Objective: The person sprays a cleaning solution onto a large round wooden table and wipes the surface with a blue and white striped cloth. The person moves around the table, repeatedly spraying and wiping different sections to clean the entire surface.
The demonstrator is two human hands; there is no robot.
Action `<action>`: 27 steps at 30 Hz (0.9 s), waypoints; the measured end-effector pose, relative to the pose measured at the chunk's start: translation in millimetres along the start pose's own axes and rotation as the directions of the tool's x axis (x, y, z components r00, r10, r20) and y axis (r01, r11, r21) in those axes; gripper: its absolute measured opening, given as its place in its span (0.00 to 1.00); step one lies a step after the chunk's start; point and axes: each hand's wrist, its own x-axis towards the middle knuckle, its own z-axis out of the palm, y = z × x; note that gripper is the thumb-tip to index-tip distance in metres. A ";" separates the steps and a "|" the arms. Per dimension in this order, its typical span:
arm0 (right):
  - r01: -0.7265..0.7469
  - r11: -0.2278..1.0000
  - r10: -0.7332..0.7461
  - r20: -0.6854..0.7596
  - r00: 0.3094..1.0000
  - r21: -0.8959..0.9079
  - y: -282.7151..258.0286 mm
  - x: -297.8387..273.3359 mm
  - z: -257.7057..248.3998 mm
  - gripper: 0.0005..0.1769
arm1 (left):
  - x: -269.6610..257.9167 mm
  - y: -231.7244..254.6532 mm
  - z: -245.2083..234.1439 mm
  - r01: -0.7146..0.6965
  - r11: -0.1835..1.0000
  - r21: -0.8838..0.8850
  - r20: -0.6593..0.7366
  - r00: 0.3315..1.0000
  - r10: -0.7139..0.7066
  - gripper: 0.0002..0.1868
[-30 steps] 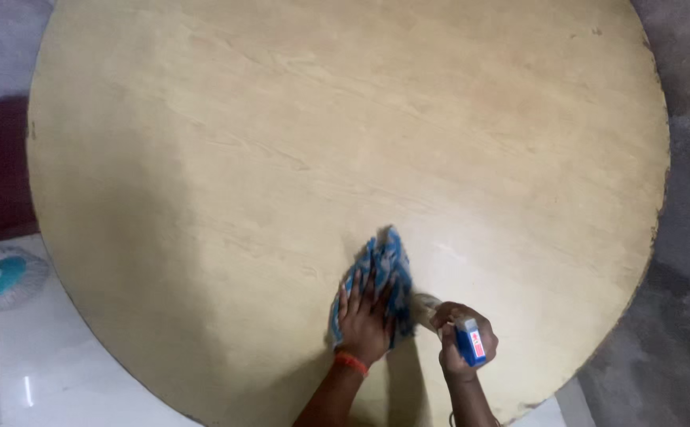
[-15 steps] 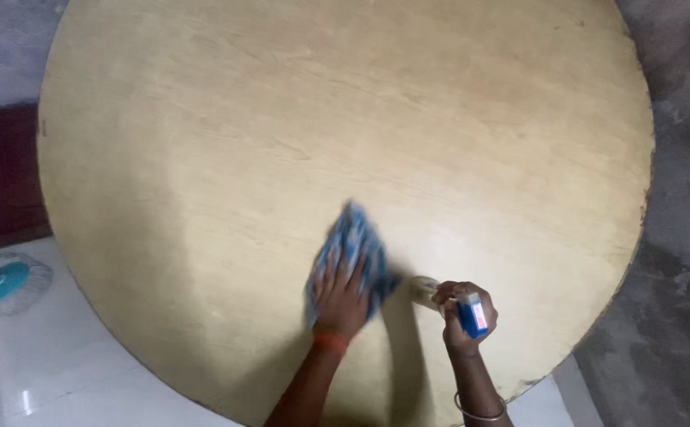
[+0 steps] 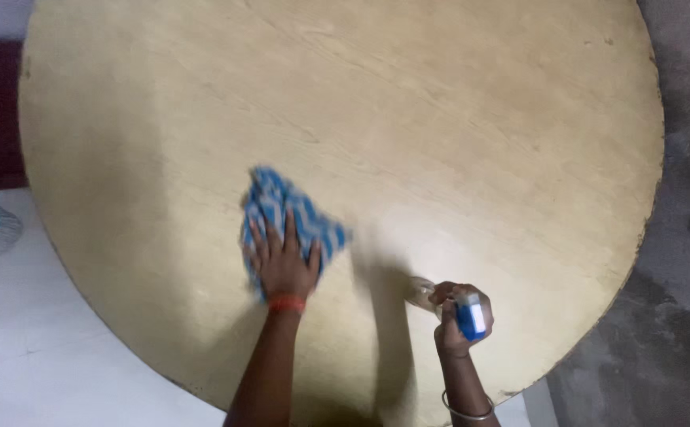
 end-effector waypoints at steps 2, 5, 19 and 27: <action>0.004 1.000 -0.005 0.001 1.000 0.030 5.9 6.0 0.5 0.13 | 52.3 17.8 16.9 0.097 0.993 -0.069 0.001 0.995 -0.097 0.44; -0.049 0.999 0.049 0.024 0.998 -0.024 9.2 9.4 -1.5 0.12 | 79.3 57.0 37.1 0.025 0.999 -0.043 0.161 0.987 -0.018 0.42; -0.045 0.998 0.047 0.039 0.998 -0.034 -0.3 7.2 -8.0 0.19 | -41.4 -49.0 -26.3 0.138 0.990 0.028 0.090 0.986 -0.140 0.44; -0.025 0.997 0.028 0.040 0.999 -0.071 1.2 3.9 -6.1 0.19 | 138.3 -61.6 -1.6 0.127 0.990 -0.061 -0.060 0.990 -0.130 0.43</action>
